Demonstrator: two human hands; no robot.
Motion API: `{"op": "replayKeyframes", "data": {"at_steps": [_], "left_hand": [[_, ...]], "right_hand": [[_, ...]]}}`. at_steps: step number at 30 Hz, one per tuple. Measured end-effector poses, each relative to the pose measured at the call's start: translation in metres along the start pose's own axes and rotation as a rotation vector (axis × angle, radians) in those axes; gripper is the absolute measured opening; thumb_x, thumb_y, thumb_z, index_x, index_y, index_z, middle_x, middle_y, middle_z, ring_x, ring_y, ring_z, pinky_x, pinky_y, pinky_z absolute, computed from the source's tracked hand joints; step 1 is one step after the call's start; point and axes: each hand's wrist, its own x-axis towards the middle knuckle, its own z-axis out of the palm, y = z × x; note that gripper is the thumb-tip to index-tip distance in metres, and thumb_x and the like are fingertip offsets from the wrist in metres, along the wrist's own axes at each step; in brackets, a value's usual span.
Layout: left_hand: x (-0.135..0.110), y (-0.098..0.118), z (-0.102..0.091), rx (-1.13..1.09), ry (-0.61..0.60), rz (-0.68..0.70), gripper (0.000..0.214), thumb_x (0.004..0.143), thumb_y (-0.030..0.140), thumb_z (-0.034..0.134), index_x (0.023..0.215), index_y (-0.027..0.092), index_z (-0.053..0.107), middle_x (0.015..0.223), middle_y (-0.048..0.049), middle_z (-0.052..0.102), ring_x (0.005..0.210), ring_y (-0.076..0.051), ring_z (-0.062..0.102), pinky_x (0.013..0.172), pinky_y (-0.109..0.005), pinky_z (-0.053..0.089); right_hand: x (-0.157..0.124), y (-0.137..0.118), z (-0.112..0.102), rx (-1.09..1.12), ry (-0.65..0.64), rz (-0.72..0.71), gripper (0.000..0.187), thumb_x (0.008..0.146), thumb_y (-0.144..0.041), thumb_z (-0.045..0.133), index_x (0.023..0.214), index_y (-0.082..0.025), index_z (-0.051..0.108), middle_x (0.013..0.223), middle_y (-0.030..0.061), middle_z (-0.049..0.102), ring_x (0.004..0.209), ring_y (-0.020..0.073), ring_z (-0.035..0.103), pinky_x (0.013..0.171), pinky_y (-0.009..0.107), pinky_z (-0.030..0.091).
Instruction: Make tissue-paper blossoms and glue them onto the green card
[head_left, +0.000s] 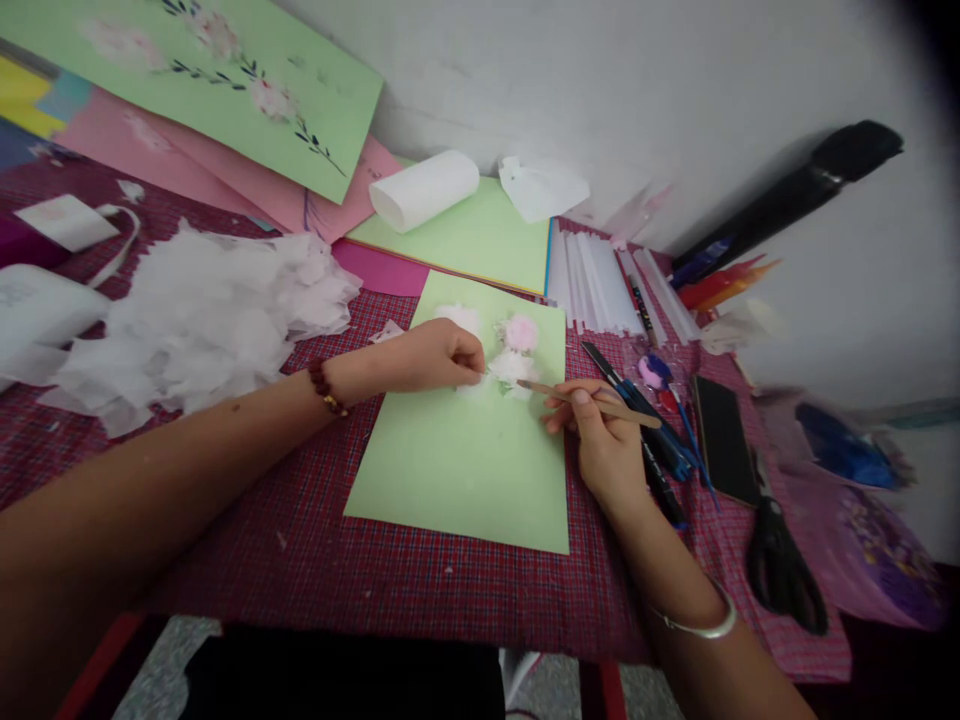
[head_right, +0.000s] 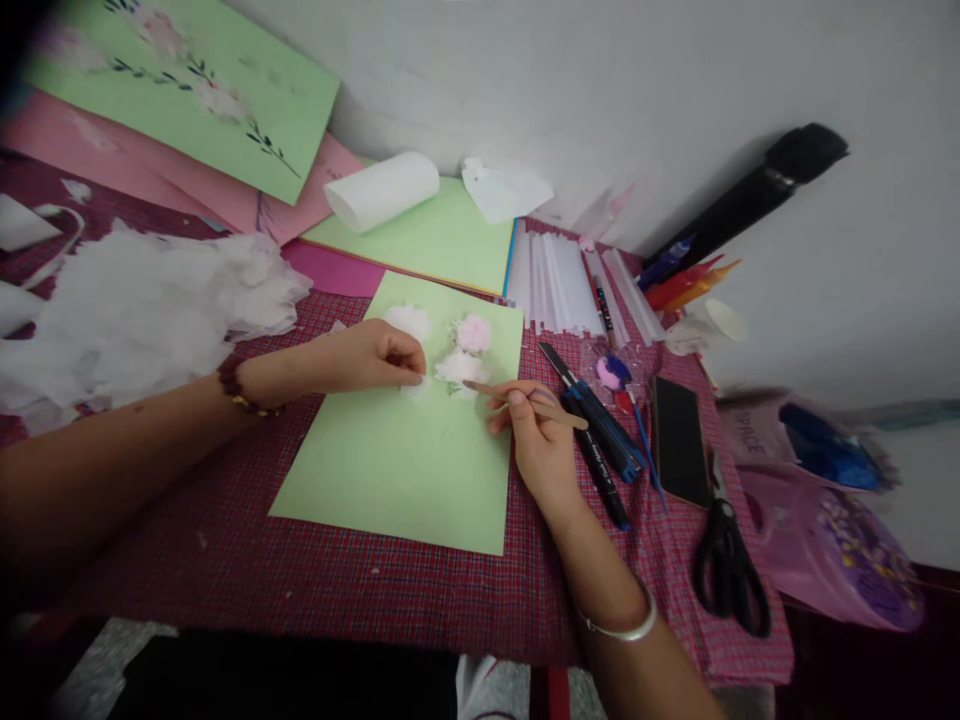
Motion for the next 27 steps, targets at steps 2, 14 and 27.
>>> {"op": "replayKeyframes", "data": {"at_steps": [2,14,27], "left_hand": [[0.005,0.003,0.007,-0.042,0.013,0.034,0.016,0.073,0.020,0.056,0.078,0.015,0.069,0.072,0.0000,0.066,0.062,-0.009,0.053,0.058,-0.020,0.037],[0.015,0.006,0.040,0.020,0.202,0.007,0.013,0.073,0.015,0.054,0.076,0.015,0.066,0.066,0.0000,0.063,0.060,-0.009,0.050,0.057,-0.023,0.034],[0.016,0.006,0.044,-0.079,0.270,-0.005,0.011,0.072,0.015,0.055,0.074,0.014,0.066,0.064,0.0006,0.063,0.059,-0.009,0.050,0.054,-0.021,0.034]], "right_hand": [[0.002,0.002,0.000,0.033,0.009,0.017,0.021,0.092,-0.039,0.050,0.093,-0.022,0.062,0.081,0.0014,0.063,0.058,0.0128,0.058,0.060,0.030,0.049],[-0.011,-0.015,0.001,0.076,0.077,-0.130,0.018,0.093,-0.031,0.048,0.084,-0.022,0.062,0.072,0.0009,0.059,0.061,0.0156,0.058,0.058,0.031,0.048],[-0.013,-0.013,0.006,-0.358,-0.155,-0.318,0.015,0.095,-0.024,0.043,0.091,-0.020,0.057,0.083,0.0056,0.057,0.074,0.0182,0.055,0.066,0.034,0.044]]}}
